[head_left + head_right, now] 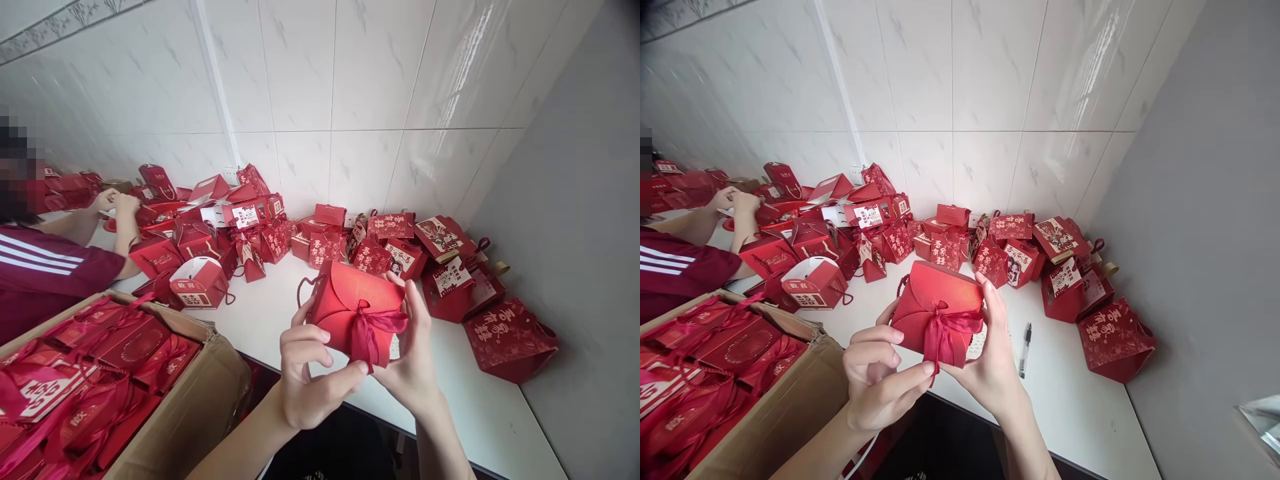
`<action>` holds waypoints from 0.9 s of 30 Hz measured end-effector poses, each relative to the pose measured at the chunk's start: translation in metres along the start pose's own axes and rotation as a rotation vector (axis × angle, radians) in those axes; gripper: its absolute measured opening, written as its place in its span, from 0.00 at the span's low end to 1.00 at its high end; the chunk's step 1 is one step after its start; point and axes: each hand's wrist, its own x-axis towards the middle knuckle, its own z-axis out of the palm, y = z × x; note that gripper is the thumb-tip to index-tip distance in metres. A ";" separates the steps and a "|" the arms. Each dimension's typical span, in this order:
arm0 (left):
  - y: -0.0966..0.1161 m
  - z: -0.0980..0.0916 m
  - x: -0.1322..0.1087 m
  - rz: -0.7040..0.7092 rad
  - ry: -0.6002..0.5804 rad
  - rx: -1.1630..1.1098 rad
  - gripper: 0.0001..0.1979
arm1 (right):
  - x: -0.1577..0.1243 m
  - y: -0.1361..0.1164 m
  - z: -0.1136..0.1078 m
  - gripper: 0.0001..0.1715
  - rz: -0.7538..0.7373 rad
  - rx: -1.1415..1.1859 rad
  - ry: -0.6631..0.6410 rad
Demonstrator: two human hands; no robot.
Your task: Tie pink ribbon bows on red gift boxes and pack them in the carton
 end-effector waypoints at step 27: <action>-0.051 -0.037 0.032 -0.284 -0.474 -0.223 0.43 | 0.017 0.010 -0.008 0.59 0.122 0.105 -0.134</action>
